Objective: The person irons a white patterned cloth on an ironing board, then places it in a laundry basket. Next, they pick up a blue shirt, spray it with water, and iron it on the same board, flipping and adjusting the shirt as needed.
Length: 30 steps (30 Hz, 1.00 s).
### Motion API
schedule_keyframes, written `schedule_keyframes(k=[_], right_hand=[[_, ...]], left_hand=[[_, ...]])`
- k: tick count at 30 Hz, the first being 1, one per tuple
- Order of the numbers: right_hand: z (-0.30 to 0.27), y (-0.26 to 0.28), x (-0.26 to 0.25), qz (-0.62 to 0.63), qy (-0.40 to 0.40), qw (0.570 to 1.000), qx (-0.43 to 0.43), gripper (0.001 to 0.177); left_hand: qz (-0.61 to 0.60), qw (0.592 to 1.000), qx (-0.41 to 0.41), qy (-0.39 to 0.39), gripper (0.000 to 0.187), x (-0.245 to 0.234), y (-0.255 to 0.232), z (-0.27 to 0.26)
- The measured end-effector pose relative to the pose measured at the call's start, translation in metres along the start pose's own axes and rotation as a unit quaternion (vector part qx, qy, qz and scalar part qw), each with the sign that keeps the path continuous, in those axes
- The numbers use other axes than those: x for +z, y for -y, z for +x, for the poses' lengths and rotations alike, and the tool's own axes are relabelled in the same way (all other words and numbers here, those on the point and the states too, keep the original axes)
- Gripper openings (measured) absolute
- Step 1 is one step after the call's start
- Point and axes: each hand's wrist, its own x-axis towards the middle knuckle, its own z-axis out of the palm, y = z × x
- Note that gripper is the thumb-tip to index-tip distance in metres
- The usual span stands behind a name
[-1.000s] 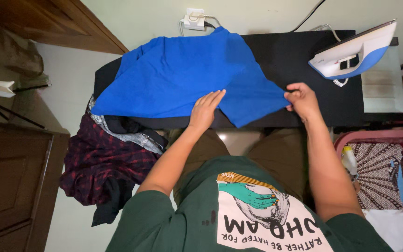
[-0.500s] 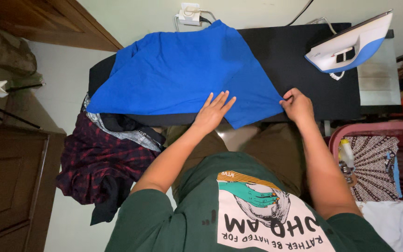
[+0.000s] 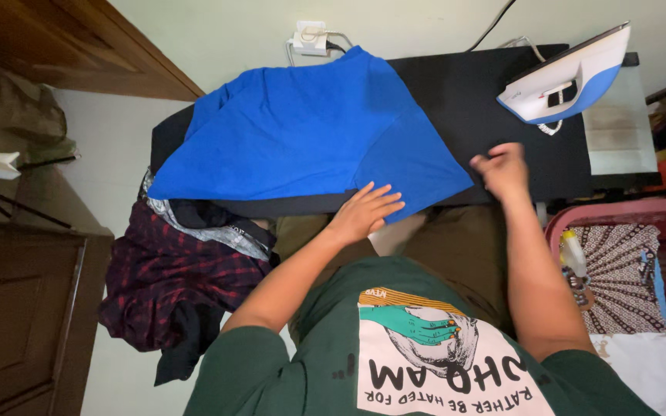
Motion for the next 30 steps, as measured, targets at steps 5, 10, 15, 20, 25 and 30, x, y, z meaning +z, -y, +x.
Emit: schedule_keyframes(k=[5,10,15,20,25,30], right_hand=[[0.063,-0.033,-0.038,0.278,-0.198,0.911,-0.233,0.097],[0.115,-0.033,-0.059,0.137,-0.177,0.940,-0.257,0.061],[0.114,0.022,-0.059,-0.038,-0.173,0.903,-0.392,0.049],[0.076,0.143,-0.061,-0.226,0.044,0.875,-0.426,0.040],[-0.011,0.210,0.012,-0.413,0.176,0.779,-0.439,0.056],[-0.094,0.183,0.044,-0.413,0.156,0.741,-0.507,0.057]], left_hand=[[-0.259,0.895,-0.306,-0.193,0.038,0.019,-0.022,-0.028],[-0.539,0.638,-0.508,-0.209,0.053,0.024,-0.007,-0.042],[-0.700,0.434,-0.525,-0.216,0.061,0.021,0.007,-0.032],[-0.733,0.391,-0.495,-0.255,0.063,0.048,0.023,-0.015],[-0.706,0.382,-0.507,-0.315,0.065,0.071,0.035,0.007],[-0.644,0.486,-0.545,-0.228,0.055,0.061,0.027,0.000]])
